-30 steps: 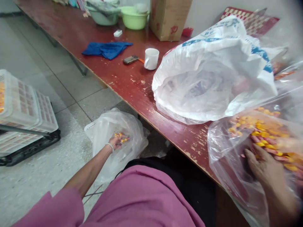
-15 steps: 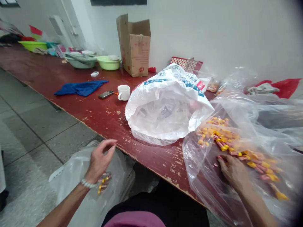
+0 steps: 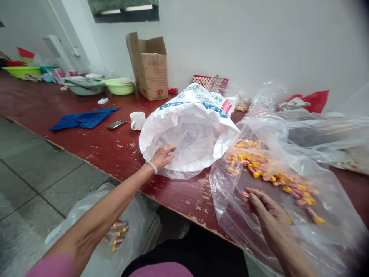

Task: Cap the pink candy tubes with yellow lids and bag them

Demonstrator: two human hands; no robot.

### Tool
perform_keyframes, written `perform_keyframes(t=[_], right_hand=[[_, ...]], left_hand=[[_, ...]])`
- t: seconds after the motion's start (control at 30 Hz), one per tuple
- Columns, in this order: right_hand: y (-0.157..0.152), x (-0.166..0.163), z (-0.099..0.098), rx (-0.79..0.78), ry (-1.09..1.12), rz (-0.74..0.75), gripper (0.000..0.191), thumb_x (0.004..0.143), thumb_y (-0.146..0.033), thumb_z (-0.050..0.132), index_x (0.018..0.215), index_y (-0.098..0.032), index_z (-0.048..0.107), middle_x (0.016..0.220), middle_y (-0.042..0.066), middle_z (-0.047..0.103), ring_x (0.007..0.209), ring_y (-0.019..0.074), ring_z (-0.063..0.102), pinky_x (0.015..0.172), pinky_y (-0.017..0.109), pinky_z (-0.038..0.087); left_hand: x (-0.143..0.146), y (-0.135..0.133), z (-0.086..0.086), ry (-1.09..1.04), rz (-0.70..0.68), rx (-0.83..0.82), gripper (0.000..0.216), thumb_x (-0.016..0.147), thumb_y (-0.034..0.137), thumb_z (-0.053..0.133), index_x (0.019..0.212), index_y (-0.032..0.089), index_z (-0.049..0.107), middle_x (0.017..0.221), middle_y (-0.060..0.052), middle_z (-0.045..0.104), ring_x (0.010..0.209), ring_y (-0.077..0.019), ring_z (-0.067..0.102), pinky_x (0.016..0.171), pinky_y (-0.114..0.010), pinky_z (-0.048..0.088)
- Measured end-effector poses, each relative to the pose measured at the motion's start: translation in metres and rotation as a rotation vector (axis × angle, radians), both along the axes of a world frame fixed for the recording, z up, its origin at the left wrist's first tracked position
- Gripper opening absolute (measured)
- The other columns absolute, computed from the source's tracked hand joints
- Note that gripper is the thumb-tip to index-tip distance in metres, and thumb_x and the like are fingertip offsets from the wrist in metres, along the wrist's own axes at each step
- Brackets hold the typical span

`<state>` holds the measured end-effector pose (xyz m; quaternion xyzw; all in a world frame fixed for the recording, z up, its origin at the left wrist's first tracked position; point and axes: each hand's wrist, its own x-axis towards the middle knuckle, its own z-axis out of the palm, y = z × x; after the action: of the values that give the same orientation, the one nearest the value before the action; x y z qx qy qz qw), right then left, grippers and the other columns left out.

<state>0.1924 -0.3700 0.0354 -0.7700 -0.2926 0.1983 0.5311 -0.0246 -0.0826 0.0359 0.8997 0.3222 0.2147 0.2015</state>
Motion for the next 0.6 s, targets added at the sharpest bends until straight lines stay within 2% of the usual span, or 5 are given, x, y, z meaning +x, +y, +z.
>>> perform_keyframes(t=[0.17, 0.27, 0.4, 0.5, 0.6], right_hand=[[0.051, -0.079, 0.017, 0.324, 0.196, 0.196, 0.038, 0.071, -0.042, 0.070, 0.100, -0.021, 0.057, 0.087, 0.002, 0.067, 0.074, 0.0136, 0.061, 0.067, 0.025, 0.050], [0.077, -0.108, 0.018, 0.343, 0.137, 0.327, 0.030, 0.075, -0.041, 0.067, 0.095, -0.020, 0.058, 0.088, 0.003, 0.067, 0.076, 0.0142, 0.062, 0.070, 0.026, 0.050], [0.085, -0.120, 0.009, 0.287, -0.151, 0.493, 0.024, 0.082, -0.040, 0.059, 0.099, -0.023, 0.064, 0.088, 0.003, 0.069, 0.076, 0.0160, 0.063, 0.070, 0.028, 0.051], [0.084, -0.125, -0.007, 0.337, -0.435, 0.611, 0.027, 0.088, -0.037, 0.048, 0.108, -0.030, 0.065, 0.106, 0.003, 0.068, 0.094, 0.0200, 0.062, 0.082, 0.034, 0.051], [0.090, -0.130, -0.030, 0.430, -0.500, 0.621, 0.039, 0.084, -0.046, 0.049, 0.120, -0.032, 0.059, 0.118, 0.004, 0.063, 0.103, 0.0249, 0.060, 0.081, 0.036, 0.053]], left_hand=[[-0.034, -0.083, 0.005, -0.326, -0.182, -0.590, 0.035, 0.084, 0.025, 0.053, 0.118, 0.018, 0.053, 0.102, -0.005, 0.059, 0.090, -0.0144, 0.055, 0.079, -0.025, 0.044], [-0.044, -0.119, 0.004, -0.487, -0.246, -0.900, 0.035, 0.082, 0.024, 0.058, 0.116, 0.020, 0.053, 0.105, -0.005, 0.057, 0.092, -0.0141, 0.053, 0.080, -0.025, 0.041], [-0.050, -0.138, 0.010, -0.647, -0.228, -1.080, 0.036, 0.078, 0.026, 0.064, 0.112, 0.018, 0.055, 0.098, -0.003, 0.057, 0.086, -0.0116, 0.052, 0.076, -0.022, 0.039], [-0.048, -0.145, 0.012, -0.750, -0.121, -1.299, 0.035, 0.078, 0.044, 0.059, 0.098, 0.015, 0.058, 0.075, 0.000, 0.052, 0.063, -0.0082, 0.048, 0.056, -0.020, 0.036], [-0.039, -0.143, 0.007, -0.802, 0.003, -1.454, 0.044, 0.073, 0.060, 0.054, 0.074, 0.015, 0.052, 0.055, 0.004, 0.041, 0.042, -0.0065, 0.036, 0.040, -0.021, 0.023]])
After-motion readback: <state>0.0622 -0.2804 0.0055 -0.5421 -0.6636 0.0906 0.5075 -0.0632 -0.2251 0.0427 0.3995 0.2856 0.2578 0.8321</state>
